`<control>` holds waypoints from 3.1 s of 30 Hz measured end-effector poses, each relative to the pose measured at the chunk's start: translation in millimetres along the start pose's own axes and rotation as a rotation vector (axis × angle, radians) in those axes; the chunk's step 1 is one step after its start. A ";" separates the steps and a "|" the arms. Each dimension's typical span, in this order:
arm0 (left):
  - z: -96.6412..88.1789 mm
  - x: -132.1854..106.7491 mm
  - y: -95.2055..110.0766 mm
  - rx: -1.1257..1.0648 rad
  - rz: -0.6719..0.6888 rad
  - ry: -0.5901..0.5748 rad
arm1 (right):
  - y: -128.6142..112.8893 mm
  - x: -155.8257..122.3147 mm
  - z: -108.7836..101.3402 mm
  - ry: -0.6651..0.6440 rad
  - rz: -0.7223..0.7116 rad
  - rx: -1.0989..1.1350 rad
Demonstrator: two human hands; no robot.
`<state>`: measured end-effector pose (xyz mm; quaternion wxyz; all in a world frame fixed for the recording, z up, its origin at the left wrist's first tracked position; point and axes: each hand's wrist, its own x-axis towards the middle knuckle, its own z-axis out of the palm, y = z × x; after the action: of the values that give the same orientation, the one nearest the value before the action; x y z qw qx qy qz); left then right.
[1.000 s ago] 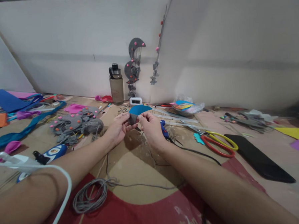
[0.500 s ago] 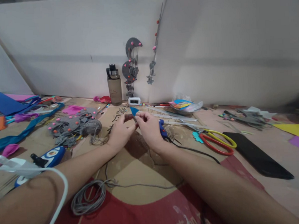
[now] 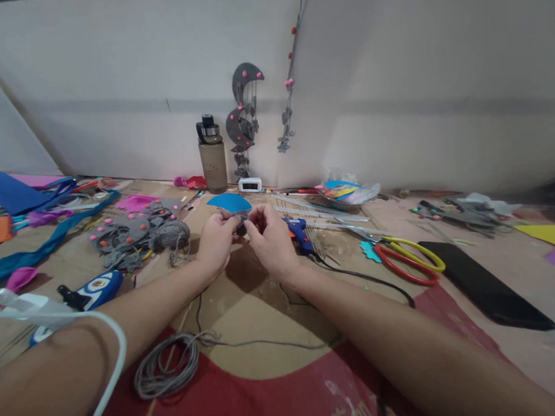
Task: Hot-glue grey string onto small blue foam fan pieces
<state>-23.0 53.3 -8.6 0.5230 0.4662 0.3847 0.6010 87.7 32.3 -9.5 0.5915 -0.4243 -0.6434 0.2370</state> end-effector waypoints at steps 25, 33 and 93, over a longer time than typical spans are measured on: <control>-4.7 8.2 6.4 -0.198 0.008 0.029 | 16.5 4.6 -1.8 -0.015 0.098 -0.018; -22.4 27.1 2.7 -0.280 0.043 0.093 | -5.2 6.8 -22.2 -0.331 -0.084 -0.503; 13.8 38.6 -12.3 -0.174 -0.006 0.072 | 4.3 2.1 -55.9 -0.102 0.120 -0.276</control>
<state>-7.1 93.1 -10.5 0.5491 0.3957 0.3512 0.6469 142.8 25.3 -1.3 0.4790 -0.5267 -0.6724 0.2026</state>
